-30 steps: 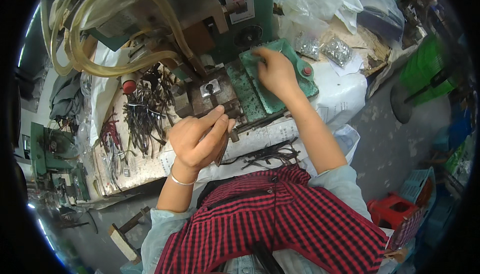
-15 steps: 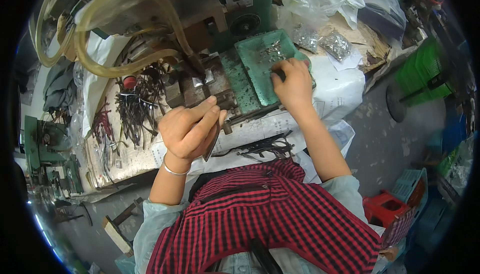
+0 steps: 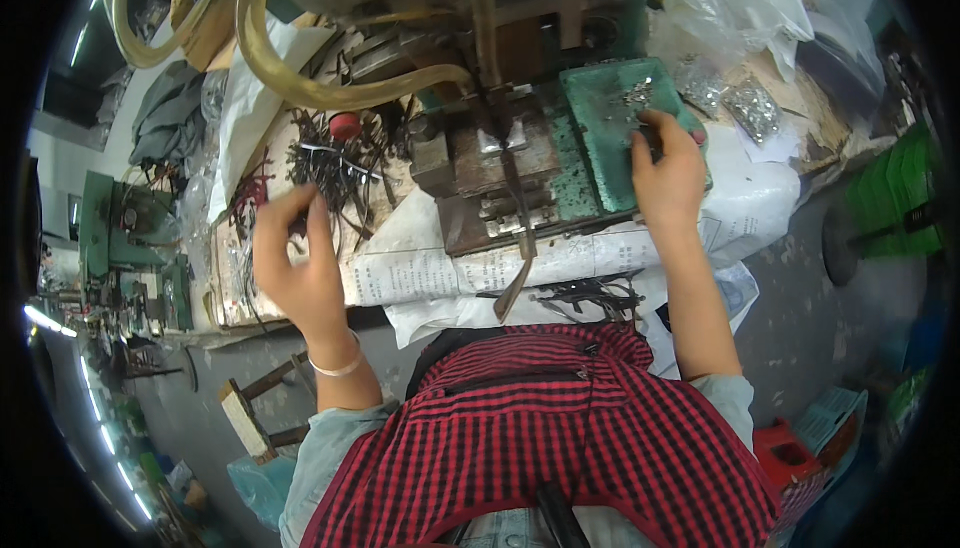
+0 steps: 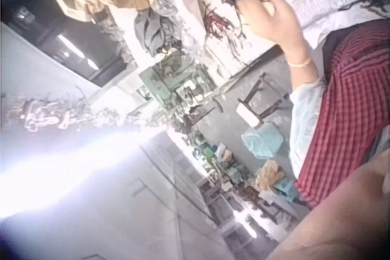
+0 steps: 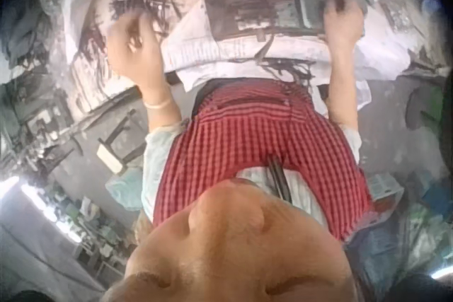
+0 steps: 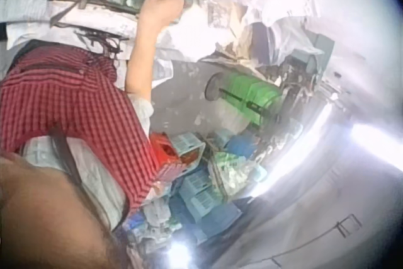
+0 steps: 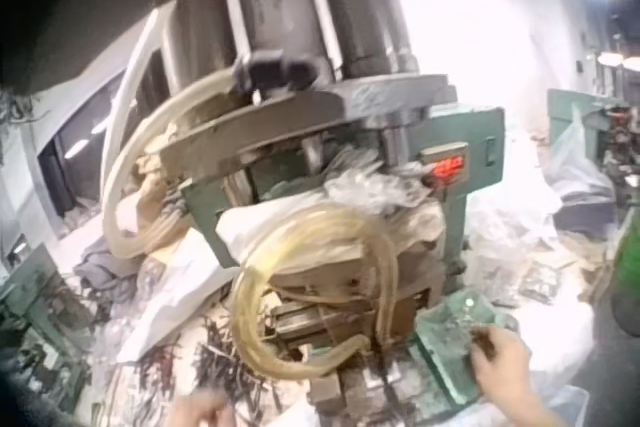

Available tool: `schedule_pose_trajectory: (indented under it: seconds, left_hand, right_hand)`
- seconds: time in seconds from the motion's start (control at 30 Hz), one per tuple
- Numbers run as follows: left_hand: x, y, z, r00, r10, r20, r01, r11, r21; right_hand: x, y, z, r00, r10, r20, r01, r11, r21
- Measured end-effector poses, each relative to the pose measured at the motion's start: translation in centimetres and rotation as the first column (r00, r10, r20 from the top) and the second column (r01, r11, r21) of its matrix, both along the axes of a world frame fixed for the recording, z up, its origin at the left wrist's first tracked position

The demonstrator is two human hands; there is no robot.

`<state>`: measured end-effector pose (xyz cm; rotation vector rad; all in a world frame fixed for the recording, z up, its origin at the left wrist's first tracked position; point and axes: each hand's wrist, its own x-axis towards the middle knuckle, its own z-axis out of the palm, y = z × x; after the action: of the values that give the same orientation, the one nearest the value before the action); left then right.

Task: The person repeatedly picks small metallic components from a green tray and places them into a press machine, then removes the processed items. The cycle continues with the same components and machine throughout the clip.

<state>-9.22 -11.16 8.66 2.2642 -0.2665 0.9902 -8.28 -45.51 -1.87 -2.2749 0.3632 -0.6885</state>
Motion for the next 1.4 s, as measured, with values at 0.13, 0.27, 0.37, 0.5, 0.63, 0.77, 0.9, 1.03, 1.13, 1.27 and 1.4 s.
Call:
schedule_pose_trajectory:
  seconds: [0.13,0.27,0.37,0.5,0.63,0.77,0.9,1.03,1.13,1.27,1.4]
  left_hand:
    - [6.1,2.6,-5.8,0.911,0.349,-0.221,-0.193,0.833,0.519]
    - [8.6,3.6,-13.7,0.822,0.453,-0.346,-0.210,0.805,0.554]
    - [8.9,4.5,-14.1,0.844,0.365,-0.394,-0.222,0.905,0.362]
    - [8.3,5.4,-12.1,0.897,0.109,-0.429,-0.127,0.992,-0.014]
    - [7.6,2.6,-10.1,0.899,-0.267,-0.346,0.039,0.838,-0.544]
    - [9.2,1.9,-11.6,0.896,-0.324,-0.302,0.098,0.810,-0.579]
    - [7.0,1.0,-12.3,0.920,-0.271,-0.283,0.016,0.748,-0.663]
    - [6.0,-0.1,-9.5,0.947,-0.282,-0.153,0.091,0.695,-0.713]
    - [3.4,-2.9,-3.6,0.942,-0.322,0.098,0.305,0.693,-0.653]
    - [1.1,-5.0,-0.9,0.820,-0.459,0.342,0.541,0.818,-0.197]
    - [0.5,-7.1,-0.7,0.786,-0.567,0.244,0.477,0.809,0.345]
  right_hand:
    - [0.9,0.5,0.1,0.986,0.073,0.151,-0.052,0.989,-0.138]
    - [-0.4,0.3,-0.7,0.996,0.030,0.085,-0.017,0.989,-0.146]
    - [-3.1,-1.3,-0.8,0.985,-0.053,0.163,0.088,0.972,-0.218]
    - [-5.4,-2.0,-0.5,0.985,-0.111,0.129,0.120,0.990,-0.070]
    - [-4.1,1.6,4.2,0.947,0.221,0.233,-0.231,0.973,0.018]
    - [0.5,6.0,7.9,0.816,0.402,0.415,-0.450,0.893,0.020]
    - [1.4,8.8,7.3,0.857,0.304,0.417,-0.450,0.835,0.316]
    - [1.4,9.3,7.0,0.871,0.295,0.392,-0.468,0.740,0.483]
    - [1.1,9.7,8.1,0.856,0.328,0.399,-0.502,0.714,0.489]
    - [-1.1,10.5,10.1,0.854,0.340,0.395,-0.521,0.563,0.641]
    - [-2.4,8.8,10.9,0.785,0.488,0.381,-0.607,0.489,0.627]
